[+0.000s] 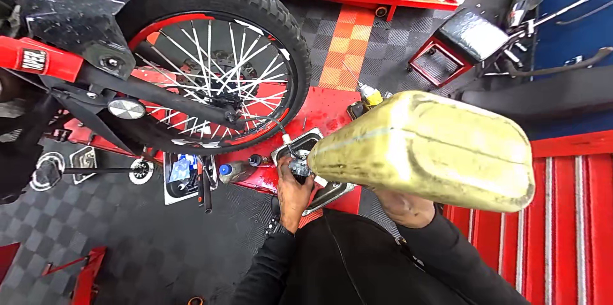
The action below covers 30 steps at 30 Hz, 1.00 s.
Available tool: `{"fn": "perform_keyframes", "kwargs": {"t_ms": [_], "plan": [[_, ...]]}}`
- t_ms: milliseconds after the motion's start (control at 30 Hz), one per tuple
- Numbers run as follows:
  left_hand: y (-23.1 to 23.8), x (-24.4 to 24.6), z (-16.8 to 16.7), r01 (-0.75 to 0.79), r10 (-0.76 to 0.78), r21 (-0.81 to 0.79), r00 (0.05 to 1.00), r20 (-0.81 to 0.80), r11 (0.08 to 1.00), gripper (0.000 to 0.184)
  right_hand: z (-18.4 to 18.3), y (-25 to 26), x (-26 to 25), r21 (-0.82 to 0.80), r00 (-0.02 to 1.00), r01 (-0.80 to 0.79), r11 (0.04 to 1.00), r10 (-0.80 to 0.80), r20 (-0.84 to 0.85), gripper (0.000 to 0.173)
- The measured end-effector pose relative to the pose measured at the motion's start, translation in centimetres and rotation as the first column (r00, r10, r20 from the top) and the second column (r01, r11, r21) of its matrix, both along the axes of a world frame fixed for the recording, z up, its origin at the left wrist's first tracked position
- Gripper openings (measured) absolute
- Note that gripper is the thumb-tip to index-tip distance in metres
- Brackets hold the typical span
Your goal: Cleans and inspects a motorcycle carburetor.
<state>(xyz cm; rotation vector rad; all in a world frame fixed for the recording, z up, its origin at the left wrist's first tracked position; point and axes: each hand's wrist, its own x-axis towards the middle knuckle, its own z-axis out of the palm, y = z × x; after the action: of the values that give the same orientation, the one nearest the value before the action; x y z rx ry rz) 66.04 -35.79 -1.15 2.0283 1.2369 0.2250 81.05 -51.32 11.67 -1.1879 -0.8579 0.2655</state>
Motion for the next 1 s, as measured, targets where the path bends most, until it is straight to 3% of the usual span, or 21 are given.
{"fn": "perform_keyframes", "kwargs": {"t_ms": [67,133,267,433,567,667,767,833,900,1000], "plan": [[0.0,-0.5,-0.6,-0.012,0.012,0.018,1.000,0.011,1.000,0.087,0.3,0.5,-0.1,-0.030,0.996,0.055,0.998,-0.053,0.067,0.022],[0.2,-0.6,-1.0,-0.039,0.039,0.003,0.999,0.005,0.999,0.094,-0.1,0.6,-0.3,0.014,1.000,0.019,1.000,-0.019,0.009,0.026],[-0.1,-1.0,-1.3,-0.073,0.073,-0.081,0.997,0.000,0.994,0.103,-0.6,0.5,-1.0,0.007,0.993,-0.092,0.996,0.093,-0.078,0.008],[-0.1,-0.9,-2.2,-0.040,0.041,-0.028,0.999,0.030,0.999,0.095,-1.5,0.4,-0.8,-0.004,0.983,-0.049,0.999,0.048,-0.175,0.052],[-0.6,-1.3,-2.0,0.007,-0.008,0.029,1.000,0.024,1.000,0.094,-0.4,0.5,-0.6,-0.077,0.998,0.000,0.997,0.005,0.057,0.023],[-0.7,-1.2,-2.1,0.055,-0.054,0.059,0.999,-0.003,0.997,0.094,-1.6,-0.1,-0.8,0.000,0.996,-0.045,0.999,0.045,-0.082,0.043],[-0.6,-1.0,-2.3,0.065,-0.064,0.071,0.998,-0.008,0.995,0.092,-2.1,0.1,-1.1,0.073,0.987,-0.075,0.995,0.084,-0.134,0.033],[-0.2,-0.6,-2.4,0.013,-0.014,0.016,1.000,0.025,1.000,0.095,-1.4,1.0,-1.0,0.042,0.993,-0.018,0.999,0.023,-0.117,0.030],[0.4,-0.3,-2.1,-0.036,0.048,-0.161,0.996,0.071,0.986,0.094,-1.3,1.5,-0.7,-0.016,0.991,0.042,0.999,-0.043,-0.130,0.040],[1.5,-0.4,-2.7,-0.089,0.220,-0.521,0.956,0.196,0.849,0.068,-1.4,1.8,0.2,-0.082,0.984,0.175,0.981,-0.177,-0.022,0.056]]}}
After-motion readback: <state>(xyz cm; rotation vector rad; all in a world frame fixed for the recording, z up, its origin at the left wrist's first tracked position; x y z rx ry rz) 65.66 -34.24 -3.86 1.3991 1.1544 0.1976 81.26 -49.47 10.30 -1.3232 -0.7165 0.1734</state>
